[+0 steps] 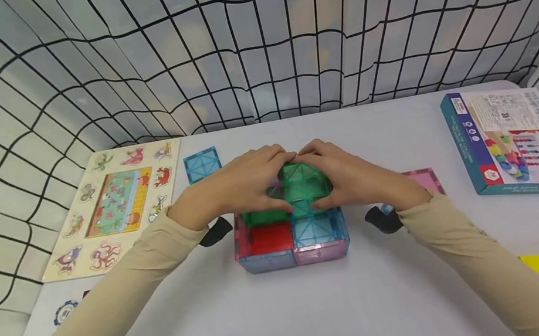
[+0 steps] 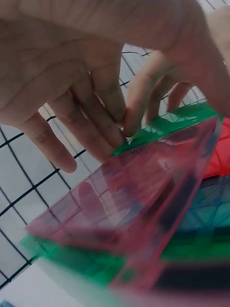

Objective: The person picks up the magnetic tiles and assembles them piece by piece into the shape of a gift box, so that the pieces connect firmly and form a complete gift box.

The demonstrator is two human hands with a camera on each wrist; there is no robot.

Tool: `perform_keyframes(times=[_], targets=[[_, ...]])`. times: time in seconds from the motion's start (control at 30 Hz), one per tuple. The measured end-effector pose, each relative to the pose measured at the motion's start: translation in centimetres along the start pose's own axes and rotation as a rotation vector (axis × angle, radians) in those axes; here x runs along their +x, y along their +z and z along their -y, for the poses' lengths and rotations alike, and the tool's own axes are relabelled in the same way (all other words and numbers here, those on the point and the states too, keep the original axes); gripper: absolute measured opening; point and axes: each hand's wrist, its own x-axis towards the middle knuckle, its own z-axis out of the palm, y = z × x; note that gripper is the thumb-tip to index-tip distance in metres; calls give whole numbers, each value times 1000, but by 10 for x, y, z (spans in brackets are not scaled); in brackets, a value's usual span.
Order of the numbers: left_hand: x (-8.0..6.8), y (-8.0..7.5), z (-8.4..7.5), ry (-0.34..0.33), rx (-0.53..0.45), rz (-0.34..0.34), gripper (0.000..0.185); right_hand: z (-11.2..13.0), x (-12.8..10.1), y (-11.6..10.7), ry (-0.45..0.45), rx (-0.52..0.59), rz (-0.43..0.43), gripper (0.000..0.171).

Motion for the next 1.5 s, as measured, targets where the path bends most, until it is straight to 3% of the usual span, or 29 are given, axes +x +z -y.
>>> perform_keyframes(times=[0.07,0.2,0.27,0.33,0.47,0.67,0.73,0.83,0.93,1.0,1.07,1.17,1.27,1.33,1.4,1.5], targets=[[4,-2,-4,-12,16,21,90,-7,-1,-6,-6,111,26,71],[8,-5,-8,-39,30,39,90,-30,-3,-18,68,374,21,46],[9,-5,-9,-43,41,47,89,-43,-4,-20,120,451,6,42],[9,-3,-11,-36,61,47,87,-55,-4,-20,180,492,7,42],[10,-1,-13,-18,71,18,77,-71,-6,-16,258,537,95,47],[6,-1,-19,-38,75,-18,74,-80,-4,-7,222,637,141,53],[-3,-1,-24,-57,85,-62,77,-79,-4,-5,224,643,139,53],[-30,-1,-36,-71,54,-210,77,-74,-3,-4,227,641,133,56],[-65,4,-49,-81,-68,-399,70,-67,-3,-3,235,641,108,58],[-89,10,-55,-153,-204,-477,69,-63,-3,-3,225,634,92,59],[-110,19,-58,-258,-375,-511,74,-60,-4,-2,211,628,73,60],[-131,35,-55,-407,-644,-493,90,-55,-5,1,181,626,49,60],[-136,58,-50,-466,-858,-452,110,-53,-8,4,175,628,28,59],[-131,76,-47,-461,-953,-445,120,-52,-11,6,177,628,18,59],[-124,93,-46,-450,-1001,-440,125,-52,-14,9,173,626,9,58],[-114,112,-42,-406,-999,-457,126,-53,-16,12,175,624,1,57]])
